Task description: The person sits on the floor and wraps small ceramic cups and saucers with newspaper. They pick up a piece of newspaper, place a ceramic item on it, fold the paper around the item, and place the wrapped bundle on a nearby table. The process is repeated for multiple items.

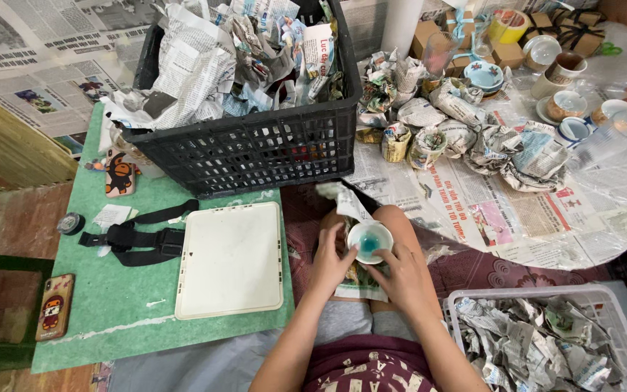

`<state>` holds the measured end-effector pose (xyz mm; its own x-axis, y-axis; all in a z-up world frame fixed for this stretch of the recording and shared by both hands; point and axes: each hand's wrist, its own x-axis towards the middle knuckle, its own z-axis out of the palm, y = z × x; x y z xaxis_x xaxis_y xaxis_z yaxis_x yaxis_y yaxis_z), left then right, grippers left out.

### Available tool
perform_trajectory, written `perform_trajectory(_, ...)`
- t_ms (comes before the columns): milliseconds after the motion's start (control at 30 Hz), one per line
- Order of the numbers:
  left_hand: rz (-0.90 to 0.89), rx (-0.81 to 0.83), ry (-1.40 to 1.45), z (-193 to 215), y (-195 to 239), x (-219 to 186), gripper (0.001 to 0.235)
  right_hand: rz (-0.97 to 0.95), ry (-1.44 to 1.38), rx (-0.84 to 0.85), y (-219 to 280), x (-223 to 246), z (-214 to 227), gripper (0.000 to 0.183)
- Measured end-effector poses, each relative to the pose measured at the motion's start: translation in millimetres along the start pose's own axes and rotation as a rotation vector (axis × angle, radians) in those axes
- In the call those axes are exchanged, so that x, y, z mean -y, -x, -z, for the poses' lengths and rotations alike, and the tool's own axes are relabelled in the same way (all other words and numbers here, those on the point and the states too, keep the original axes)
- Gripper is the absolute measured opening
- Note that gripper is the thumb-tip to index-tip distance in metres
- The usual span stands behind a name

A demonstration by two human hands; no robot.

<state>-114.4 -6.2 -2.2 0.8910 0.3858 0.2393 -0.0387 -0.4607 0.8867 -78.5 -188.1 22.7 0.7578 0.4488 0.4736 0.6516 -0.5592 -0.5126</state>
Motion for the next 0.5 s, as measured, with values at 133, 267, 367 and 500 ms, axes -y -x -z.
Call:
perform_trajectory(133,0.003,-0.006,-0.019,-10.2,-3.4,13.0,0.043,-0.188,-0.205,0.045,0.7,-3.0,16.8,0.042)
perform_trajectory(267,-0.002,-0.003,-0.004,-13.0,-1.3,17.7,0.039,-0.452,-0.45,-0.063,0.9,-14.5,5.6,0.052)
perform_trajectory(367,0.052,0.009,0.011,-11.7,-1.5,13.3,0.038,-0.433,-0.284,-0.037,2.3,-29.7,-4.7,0.052)
perform_trajectory(500,0.072,0.022,0.029,-5.8,-3.5,-0.9,0.038,-0.263,-0.02,-0.102,5.4,-42.7,-15.1,0.056)
